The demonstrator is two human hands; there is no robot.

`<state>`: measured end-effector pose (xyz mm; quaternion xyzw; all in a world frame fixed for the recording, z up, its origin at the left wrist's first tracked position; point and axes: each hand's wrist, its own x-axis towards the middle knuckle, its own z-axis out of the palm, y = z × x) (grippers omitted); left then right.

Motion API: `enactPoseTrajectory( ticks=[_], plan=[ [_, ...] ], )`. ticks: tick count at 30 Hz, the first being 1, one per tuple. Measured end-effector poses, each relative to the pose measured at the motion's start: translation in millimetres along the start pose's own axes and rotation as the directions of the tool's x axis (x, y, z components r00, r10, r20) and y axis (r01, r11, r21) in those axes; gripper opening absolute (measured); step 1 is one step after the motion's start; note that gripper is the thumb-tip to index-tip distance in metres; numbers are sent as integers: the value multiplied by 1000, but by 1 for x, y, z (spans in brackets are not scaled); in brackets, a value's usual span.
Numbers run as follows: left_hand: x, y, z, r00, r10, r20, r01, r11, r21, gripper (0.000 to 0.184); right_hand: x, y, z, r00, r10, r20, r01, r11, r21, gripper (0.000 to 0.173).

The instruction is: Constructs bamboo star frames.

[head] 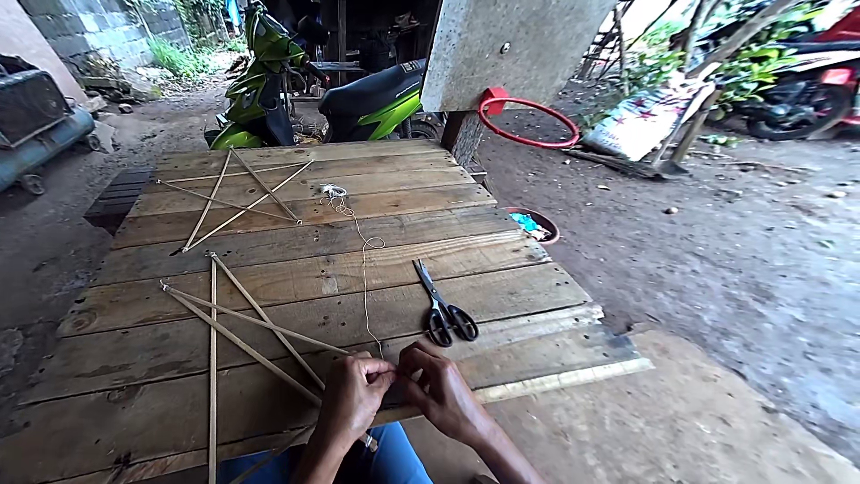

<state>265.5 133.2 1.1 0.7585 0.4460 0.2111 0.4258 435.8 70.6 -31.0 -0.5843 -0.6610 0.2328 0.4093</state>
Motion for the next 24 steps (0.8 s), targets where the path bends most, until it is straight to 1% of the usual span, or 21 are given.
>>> enactPoseTrajectory(
  ticks=[2,5,6,8,9,11,13,18,21,24],
  plan=[
    [-3,-5,4,989,129,-78,-123,990,73,10,3,-3,-3,995,87,57,-89,995,39,20],
    [-4,-13,13,931,301,-205,-273,950,153,7,6,-8,-5,973,208,98,-220,967,130,20],
    [-4,-14,14,921,318,-226,-287,945,158,7,7,-9,-6,966,239,103,-254,951,177,19],
    [-5,-15,14,932,279,-233,-259,959,113,10,7,-7,-7,960,267,84,-280,919,276,15],
    [-6,-15,12,944,243,-223,-232,970,75,11,6,-5,-7,965,254,60,-260,918,300,14],
    [-6,-13,9,967,177,-185,-180,984,-3,12,4,3,-5,983,182,1,-173,937,304,14],
    [-5,-13,7,977,143,-160,-152,987,-46,13,2,7,1,993,108,-54,-87,952,294,13],
    [-5,-12,6,981,123,-150,-132,990,-47,13,2,9,12,989,7,-147,35,961,276,9],
    [-6,-13,6,980,123,-154,-130,991,-36,13,4,11,13,988,-22,-153,64,958,278,9],
    [-6,-10,5,986,88,-141,-92,996,-20,14,4,11,16,980,-51,-190,100,961,259,10]
  ],
)
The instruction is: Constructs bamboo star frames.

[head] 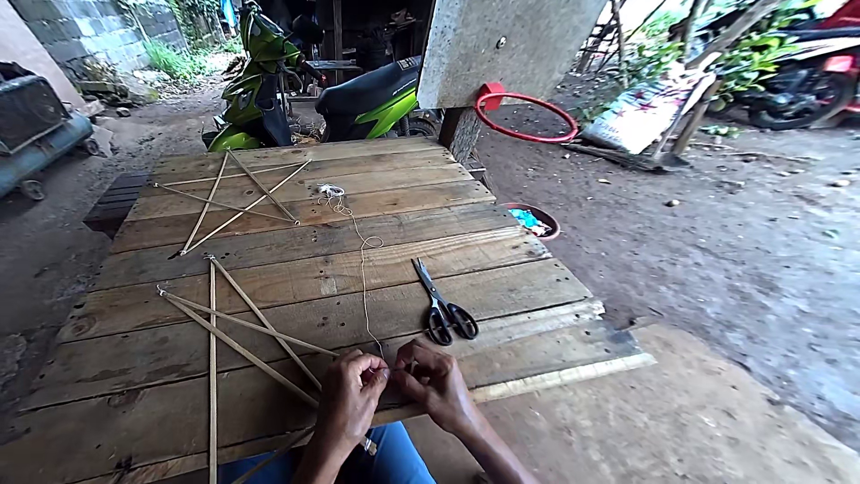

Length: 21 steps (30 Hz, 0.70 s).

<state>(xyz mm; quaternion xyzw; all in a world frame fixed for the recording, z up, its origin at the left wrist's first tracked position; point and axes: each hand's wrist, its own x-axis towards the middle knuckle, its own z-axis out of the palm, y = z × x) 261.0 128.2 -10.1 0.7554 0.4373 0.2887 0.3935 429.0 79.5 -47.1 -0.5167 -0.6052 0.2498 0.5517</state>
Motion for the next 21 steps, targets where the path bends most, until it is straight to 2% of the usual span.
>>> enactPoseTrajectory(
  ticks=[6,16,21],
  plan=[
    [1,1,-2,1000,-26,17,27,1000,-14,14,-4,1,1,1000,21,-20,-22,1000,-18,10],
    [1,3,-2,999,-42,28,43,999,-4,14,-4,8,9,991,-120,-52,114,988,-105,10],
    [1,3,-2,999,-39,22,39,999,-7,14,-6,8,8,994,-97,-55,92,991,-93,11]
  ],
)
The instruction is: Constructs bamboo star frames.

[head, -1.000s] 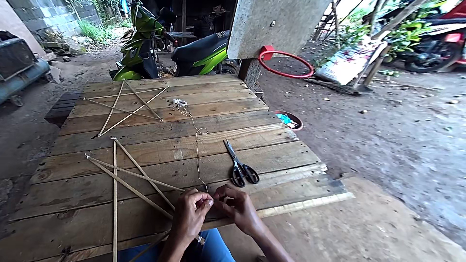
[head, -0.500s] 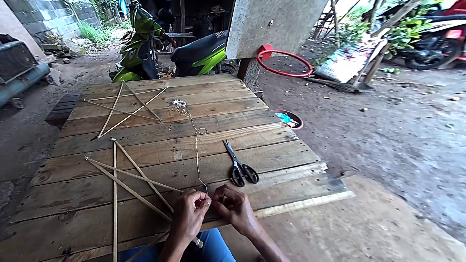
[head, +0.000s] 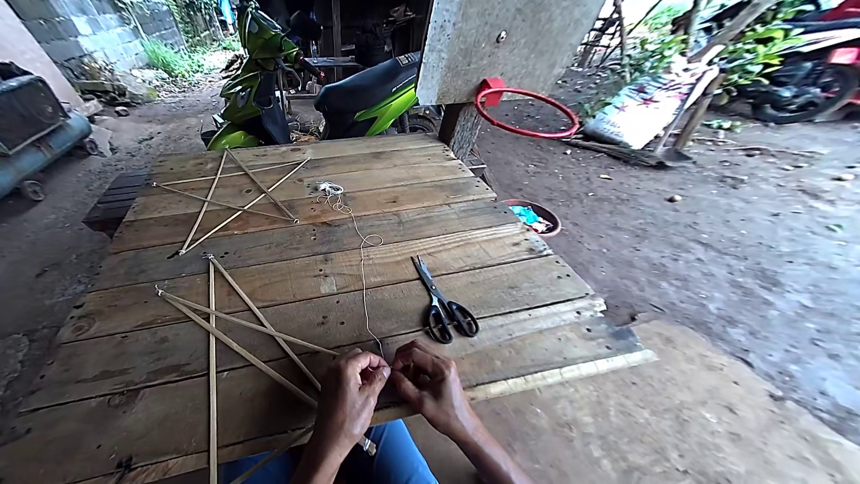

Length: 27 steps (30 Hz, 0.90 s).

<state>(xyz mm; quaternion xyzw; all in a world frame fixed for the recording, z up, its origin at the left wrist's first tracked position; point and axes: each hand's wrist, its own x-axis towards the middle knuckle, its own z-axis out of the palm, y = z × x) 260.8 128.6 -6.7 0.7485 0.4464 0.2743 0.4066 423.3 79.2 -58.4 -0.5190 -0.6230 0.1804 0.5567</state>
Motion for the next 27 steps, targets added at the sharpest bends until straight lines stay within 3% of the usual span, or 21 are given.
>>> enactPoseTrajectory(
  ticks=[7,15,19,21,23,25,27],
  plan=[
    [-2,4,0,998,-55,-9,55,998,40,14,1,1,6,997,-67,-23,66,997,-49,9],
    [7,23,-12,956,-254,145,237,963,126,15,-2,7,12,918,-388,-87,349,891,-289,6],
    [4,21,-10,965,-255,66,248,964,96,11,-3,11,13,911,-408,-59,364,864,-348,8],
    [-2,18,-4,985,-169,-30,171,981,90,9,-3,10,13,924,-379,-49,340,874,-346,8],
    [-8,11,6,988,25,-151,-1,988,153,7,-2,10,11,943,-329,-47,300,904,-305,9],
    [-7,-3,17,914,318,-251,-238,924,300,6,-1,11,9,965,-260,-43,243,942,-233,10],
    [-2,-16,20,798,558,-228,-414,781,467,10,1,11,7,982,-189,-24,183,971,-156,11]
  ],
)
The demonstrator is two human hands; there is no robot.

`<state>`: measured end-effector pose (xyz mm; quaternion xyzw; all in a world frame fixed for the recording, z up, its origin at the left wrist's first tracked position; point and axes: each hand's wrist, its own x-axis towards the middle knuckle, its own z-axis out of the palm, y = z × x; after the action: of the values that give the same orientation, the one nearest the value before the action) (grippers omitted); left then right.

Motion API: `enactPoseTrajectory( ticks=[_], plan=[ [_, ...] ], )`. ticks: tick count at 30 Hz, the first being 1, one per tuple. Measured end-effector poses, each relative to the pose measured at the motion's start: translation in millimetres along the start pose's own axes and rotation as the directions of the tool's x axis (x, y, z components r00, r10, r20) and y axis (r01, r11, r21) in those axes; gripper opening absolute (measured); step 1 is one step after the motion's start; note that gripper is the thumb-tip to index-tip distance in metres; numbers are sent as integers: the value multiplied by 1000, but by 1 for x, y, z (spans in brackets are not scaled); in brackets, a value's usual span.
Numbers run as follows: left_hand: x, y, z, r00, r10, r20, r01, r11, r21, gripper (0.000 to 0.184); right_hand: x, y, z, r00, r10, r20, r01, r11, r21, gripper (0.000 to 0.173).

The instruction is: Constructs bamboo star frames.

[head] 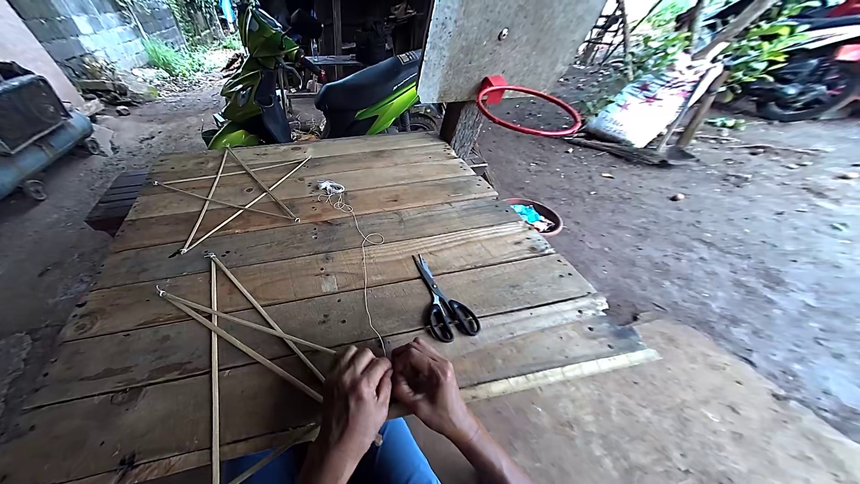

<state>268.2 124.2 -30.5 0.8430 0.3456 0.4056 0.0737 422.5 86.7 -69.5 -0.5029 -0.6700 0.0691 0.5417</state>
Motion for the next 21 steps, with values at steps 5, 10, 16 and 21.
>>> enactPoseTrajectory(
  ticks=[5,10,16,21],
  plan=[
    [2,-14,-1,971,235,46,-238,969,66,15,2,-1,-3,990,111,92,-115,993,38,13],
    [5,-14,-9,974,-38,222,97,961,-260,10,2,-4,-7,990,128,62,-127,992,-19,15],
    [9,-17,-12,920,-160,359,303,869,-391,12,-9,-13,-17,998,18,-62,-25,994,-103,16],
    [10,-18,-14,906,-162,391,323,861,-392,12,-15,-16,-5,994,-29,-102,7,979,-205,12]
  ],
)
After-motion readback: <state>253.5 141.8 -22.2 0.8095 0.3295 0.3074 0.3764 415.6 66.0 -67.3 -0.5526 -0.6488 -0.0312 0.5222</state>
